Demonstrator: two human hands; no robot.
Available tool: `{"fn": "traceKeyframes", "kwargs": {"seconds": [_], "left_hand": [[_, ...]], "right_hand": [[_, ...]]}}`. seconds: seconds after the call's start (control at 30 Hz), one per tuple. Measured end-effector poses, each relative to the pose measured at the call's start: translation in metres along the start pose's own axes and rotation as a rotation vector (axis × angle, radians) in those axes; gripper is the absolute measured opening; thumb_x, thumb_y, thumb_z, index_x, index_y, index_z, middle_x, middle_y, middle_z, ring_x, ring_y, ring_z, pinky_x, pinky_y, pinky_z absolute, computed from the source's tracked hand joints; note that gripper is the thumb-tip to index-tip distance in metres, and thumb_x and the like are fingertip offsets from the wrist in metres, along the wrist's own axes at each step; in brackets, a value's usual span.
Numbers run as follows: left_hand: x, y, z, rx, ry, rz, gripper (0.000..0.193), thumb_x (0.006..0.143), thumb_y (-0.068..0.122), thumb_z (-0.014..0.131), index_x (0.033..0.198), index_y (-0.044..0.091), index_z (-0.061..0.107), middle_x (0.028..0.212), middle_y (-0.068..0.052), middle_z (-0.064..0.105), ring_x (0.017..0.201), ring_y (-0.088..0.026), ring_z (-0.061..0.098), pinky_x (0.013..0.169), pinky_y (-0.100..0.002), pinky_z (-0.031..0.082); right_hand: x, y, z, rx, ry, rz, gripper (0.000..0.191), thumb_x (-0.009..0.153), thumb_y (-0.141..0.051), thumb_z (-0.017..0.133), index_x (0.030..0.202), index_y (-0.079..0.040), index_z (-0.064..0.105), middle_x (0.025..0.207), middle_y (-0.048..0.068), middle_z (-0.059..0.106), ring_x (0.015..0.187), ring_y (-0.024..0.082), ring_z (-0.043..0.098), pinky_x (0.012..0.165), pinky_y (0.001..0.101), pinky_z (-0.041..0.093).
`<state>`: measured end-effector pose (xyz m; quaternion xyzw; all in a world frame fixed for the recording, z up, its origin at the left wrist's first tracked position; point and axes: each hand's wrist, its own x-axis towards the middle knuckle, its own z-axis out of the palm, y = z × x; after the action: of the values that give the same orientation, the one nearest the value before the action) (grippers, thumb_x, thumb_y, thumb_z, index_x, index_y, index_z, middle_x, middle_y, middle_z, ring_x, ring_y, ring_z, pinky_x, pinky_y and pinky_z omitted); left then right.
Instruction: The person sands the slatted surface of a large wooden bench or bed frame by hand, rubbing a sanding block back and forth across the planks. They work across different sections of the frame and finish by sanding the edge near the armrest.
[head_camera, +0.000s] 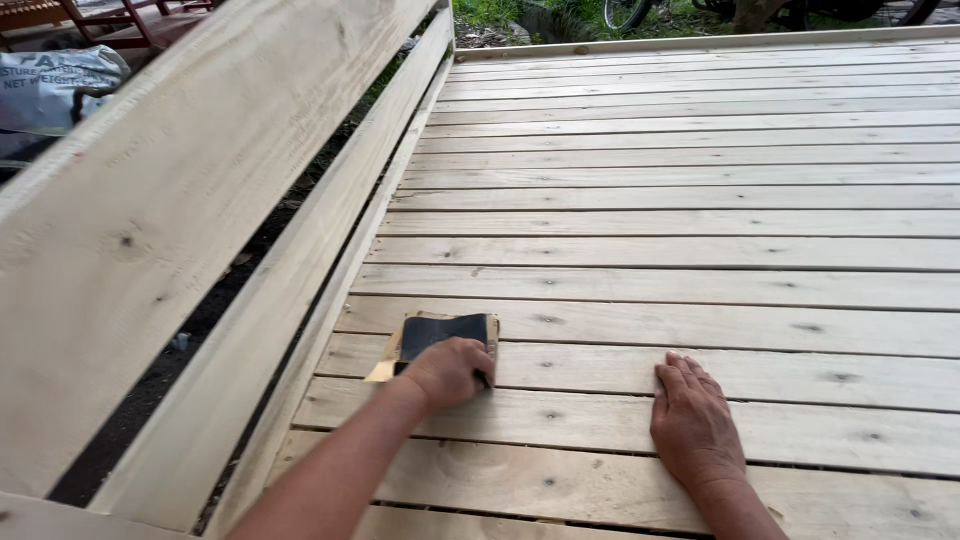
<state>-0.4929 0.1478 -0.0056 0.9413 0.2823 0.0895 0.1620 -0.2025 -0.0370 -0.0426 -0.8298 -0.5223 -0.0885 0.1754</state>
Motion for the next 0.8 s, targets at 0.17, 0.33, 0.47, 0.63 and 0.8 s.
{"fn": "traceKeyframes", "kwargs": {"seconds": [0.17,0.33,0.47,0.63,0.8], "left_hand": [[0.026,0.050,0.025,0.151,-0.028,0.043,0.028,0.078,0.006,0.058,0.093,0.018,0.078,0.110,-0.006,0.071,0.102,-0.027,0.072,0.092,-0.039,0.057],[-0.004,0.011,-0.001,0.094,0.014,0.013,0.029,0.081,0.007,0.056,0.093,0.019,0.079,0.110,-0.002,0.075,0.104,-0.025,0.072,0.094,-0.036,0.058],[-0.058,-0.055,-0.034,0.060,0.018,-0.251,0.018,0.079,0.013,0.067,0.087,0.021,0.081,0.103,-0.001,0.075,0.101,-0.023,0.072,0.094,-0.036,0.057],[-0.031,-0.032,-0.009,0.161,0.055,-0.090,0.020,0.082,0.009,0.064,0.090,0.019,0.080,0.107,-0.004,0.075,0.103,-0.024,0.072,0.096,-0.036,0.056],[-0.002,0.008,0.008,0.023,0.055,-0.058,0.027,0.081,0.006,0.059,0.091,0.020,0.080,0.109,-0.003,0.076,0.103,-0.025,0.072,0.096,-0.036,0.055]], "right_hand": [[0.000,0.003,0.004,-0.027,0.002,-0.008,0.039,0.102,-0.030,0.045,0.133,-0.014,0.063,0.153,0.004,0.053,0.147,0.020,0.042,0.125,0.0354,0.031],[0.000,0.007,0.008,-0.029,0.012,-0.002,0.039,0.102,-0.030,0.045,0.133,-0.015,0.063,0.153,0.002,0.054,0.147,0.020,0.042,0.124,0.0347,0.031],[0.001,0.009,0.010,-0.045,0.020,0.002,0.039,0.103,-0.032,0.044,0.134,-0.015,0.062,0.153,0.002,0.054,0.148,0.020,0.042,0.124,0.0348,0.032],[0.003,0.012,0.014,-0.095,0.022,-0.018,0.041,0.104,-0.032,0.043,0.135,-0.015,0.061,0.152,0.003,0.054,0.147,0.019,0.043,0.123,0.0352,0.032],[0.003,0.016,0.015,-0.078,0.031,-0.028,0.040,0.105,-0.032,0.043,0.135,-0.015,0.062,0.152,0.002,0.054,0.148,0.018,0.042,0.125,0.0345,0.032]]}}
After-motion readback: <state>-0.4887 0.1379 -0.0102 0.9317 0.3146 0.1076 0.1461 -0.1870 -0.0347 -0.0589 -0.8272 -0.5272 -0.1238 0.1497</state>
